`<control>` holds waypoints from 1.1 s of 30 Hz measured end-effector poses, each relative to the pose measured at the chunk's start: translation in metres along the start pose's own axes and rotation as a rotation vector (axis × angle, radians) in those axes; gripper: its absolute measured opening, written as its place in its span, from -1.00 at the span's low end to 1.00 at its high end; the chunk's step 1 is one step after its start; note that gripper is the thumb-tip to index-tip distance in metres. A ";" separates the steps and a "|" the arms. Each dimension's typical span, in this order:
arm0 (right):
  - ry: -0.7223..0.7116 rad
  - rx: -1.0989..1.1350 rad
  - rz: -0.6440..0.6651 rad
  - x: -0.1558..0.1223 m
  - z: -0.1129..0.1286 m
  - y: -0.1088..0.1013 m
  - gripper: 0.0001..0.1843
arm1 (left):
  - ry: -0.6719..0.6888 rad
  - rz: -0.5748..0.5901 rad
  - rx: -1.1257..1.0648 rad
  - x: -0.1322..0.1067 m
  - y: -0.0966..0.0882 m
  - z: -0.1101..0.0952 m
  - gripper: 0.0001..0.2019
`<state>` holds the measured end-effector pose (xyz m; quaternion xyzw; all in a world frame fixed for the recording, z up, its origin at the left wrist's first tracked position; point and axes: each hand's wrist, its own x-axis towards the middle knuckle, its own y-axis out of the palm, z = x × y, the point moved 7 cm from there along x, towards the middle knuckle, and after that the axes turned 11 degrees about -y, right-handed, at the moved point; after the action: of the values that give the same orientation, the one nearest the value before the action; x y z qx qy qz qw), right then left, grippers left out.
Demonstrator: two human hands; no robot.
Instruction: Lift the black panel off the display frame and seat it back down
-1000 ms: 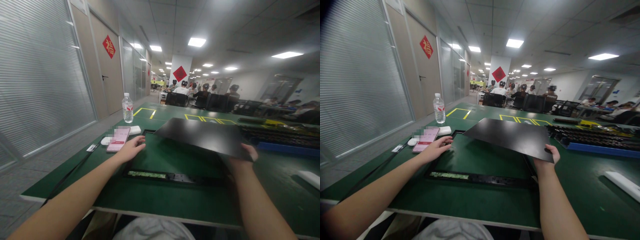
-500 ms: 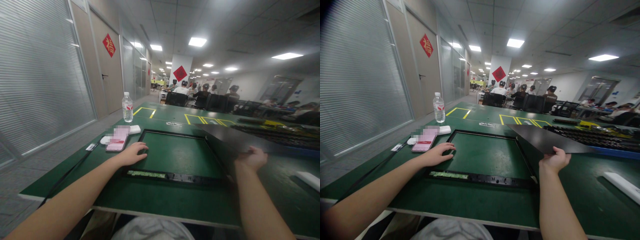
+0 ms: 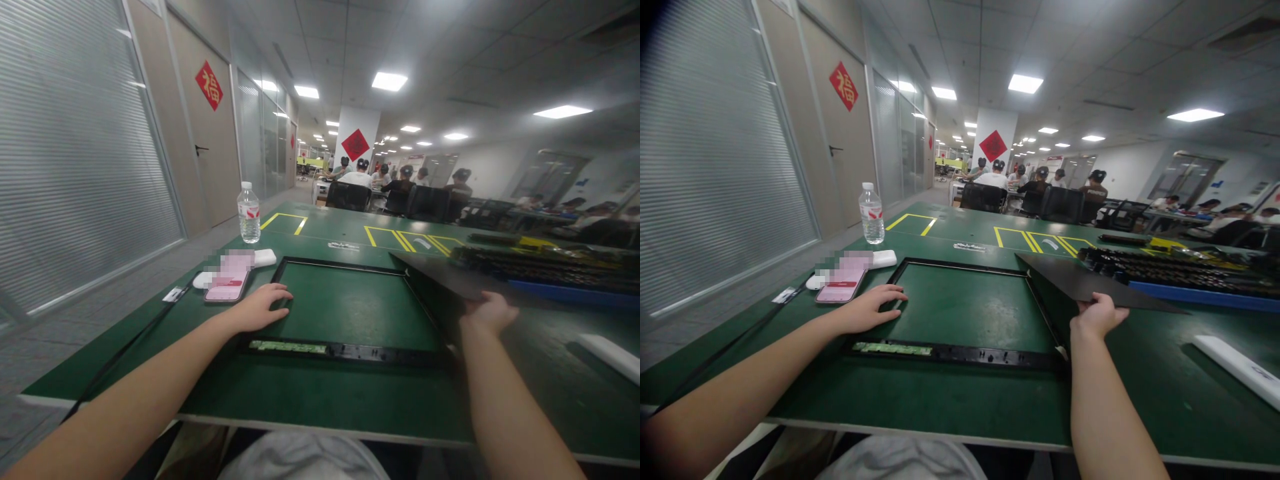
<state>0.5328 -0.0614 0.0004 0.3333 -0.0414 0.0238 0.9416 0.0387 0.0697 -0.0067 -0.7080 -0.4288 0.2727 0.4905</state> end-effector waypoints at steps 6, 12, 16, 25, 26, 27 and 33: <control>0.121 -0.115 -0.080 0.003 -0.016 -0.009 -0.39 | 0.010 0.014 0.012 0.001 0.001 -0.001 -0.48; 0.135 -0.246 -0.145 0.005 -0.026 -0.020 -0.37 | 0.009 0.015 0.004 0.001 0.002 0.000 -0.48; 0.180 -0.289 -0.164 0.007 -0.032 -0.024 -0.43 | 0.012 0.015 -0.001 -0.001 0.000 0.000 -0.48; 0.363 -0.348 -0.207 0.022 -0.056 -0.040 -0.71 | 0.012 0.010 -0.009 -0.001 0.001 0.001 -0.48; 0.370 -0.342 -0.197 0.024 -0.058 -0.039 -0.71 | 0.014 0.007 -0.012 -0.001 0.001 0.001 -0.48; 0.378 -0.340 -0.185 0.026 -0.060 -0.039 -0.71 | 0.017 0.006 -0.014 -0.001 0.001 0.001 -0.48; 0.415 -0.343 -0.117 0.028 -0.067 -0.035 -0.68 | 0.015 0.012 -0.008 -0.001 0.000 0.000 -0.46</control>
<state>0.5670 -0.0462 -0.0709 0.1587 0.1684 0.0298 0.9724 0.0379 0.0687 -0.0073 -0.7144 -0.4220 0.2685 0.4893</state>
